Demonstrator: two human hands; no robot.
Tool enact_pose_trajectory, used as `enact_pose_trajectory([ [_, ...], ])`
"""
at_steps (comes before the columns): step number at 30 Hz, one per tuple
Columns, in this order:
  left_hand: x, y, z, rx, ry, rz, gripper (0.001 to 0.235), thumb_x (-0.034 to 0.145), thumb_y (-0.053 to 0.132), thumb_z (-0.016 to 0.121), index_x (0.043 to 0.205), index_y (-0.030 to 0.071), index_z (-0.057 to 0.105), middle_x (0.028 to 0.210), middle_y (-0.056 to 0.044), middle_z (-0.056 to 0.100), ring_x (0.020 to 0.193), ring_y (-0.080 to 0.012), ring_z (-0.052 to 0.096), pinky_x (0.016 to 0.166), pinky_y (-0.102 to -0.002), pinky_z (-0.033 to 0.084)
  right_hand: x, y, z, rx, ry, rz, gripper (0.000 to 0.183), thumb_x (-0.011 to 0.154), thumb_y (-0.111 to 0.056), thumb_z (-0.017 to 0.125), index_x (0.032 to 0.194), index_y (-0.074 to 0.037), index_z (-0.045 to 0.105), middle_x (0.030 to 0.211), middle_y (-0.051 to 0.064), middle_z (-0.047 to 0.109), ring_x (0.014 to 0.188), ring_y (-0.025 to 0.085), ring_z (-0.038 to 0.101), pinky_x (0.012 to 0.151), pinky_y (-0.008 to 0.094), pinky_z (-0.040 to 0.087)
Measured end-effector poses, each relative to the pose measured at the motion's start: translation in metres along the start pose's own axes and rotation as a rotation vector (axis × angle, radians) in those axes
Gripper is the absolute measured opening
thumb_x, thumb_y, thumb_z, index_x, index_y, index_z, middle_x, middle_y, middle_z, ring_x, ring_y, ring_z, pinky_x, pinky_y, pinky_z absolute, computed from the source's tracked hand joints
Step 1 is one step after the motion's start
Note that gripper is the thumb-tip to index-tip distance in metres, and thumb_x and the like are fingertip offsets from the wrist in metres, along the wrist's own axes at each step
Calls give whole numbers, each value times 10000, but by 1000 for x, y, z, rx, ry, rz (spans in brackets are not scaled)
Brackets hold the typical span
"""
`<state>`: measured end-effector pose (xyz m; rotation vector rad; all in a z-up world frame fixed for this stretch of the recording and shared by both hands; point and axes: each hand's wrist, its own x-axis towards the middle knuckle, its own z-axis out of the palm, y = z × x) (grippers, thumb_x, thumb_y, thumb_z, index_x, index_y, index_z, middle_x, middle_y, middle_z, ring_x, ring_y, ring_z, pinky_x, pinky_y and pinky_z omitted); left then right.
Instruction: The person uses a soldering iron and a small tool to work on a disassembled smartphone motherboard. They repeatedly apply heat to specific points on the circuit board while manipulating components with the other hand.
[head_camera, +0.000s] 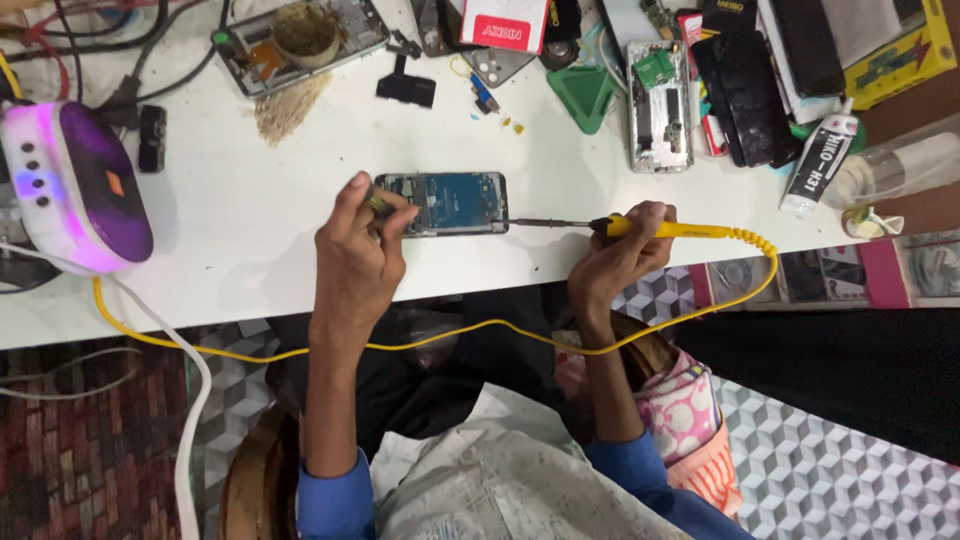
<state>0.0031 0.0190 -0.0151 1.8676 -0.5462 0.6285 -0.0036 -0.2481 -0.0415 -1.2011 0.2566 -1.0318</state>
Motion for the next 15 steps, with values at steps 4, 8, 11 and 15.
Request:
enact_pose_trajectory([
  [4, 1, -2, 0, 4, -56, -123, 613, 1049, -96, 608, 1485, 126, 238, 943, -145, 693, 840, -223, 731, 745, -331, 579, 0, -4, 4, -61, 39, -7, 311, 1080, -325, 547, 867, -108, 482, 741, -25, 437, 534, 58, 418, 427, 221, 337],
  [8, -1, -4, 2, -109, -33, -19, 625, 1111, -91, 523, 1551, 128, 138, 985, -150, 627, 868, -220, 693, 831, -332, 594, -1, -3, 3, -104, 57, -33, 286, 1075, -288, 533, 863, -105, 478, 754, -25, 436, 581, 65, 416, 454, 221, 344],
  [11, 3, -7, 2, -161, -53, -67, 598, 1128, -79, 499, 1562, 113, 135, 1019, -155, 618, 901, -231, 699, 889, -342, 609, -2, 0, 4, -181, 13, -97, 299, 1102, -283, 523, 871, -99, 481, 752, -19, 437, 621, 72, 408, 527, 222, 358],
  [15, -4, -6, 3, -47, -76, -57, 607, 1102, -51, 551, 1530, 115, 154, 1017, -158, 655, 922, -246, 700, 859, -347, 578, -15, 4, 1, -114, -21, -266, 305, 1157, -272, 556, 928, -86, 478, 766, -14, 401, 669, 82, 390, 679, 250, 457],
])
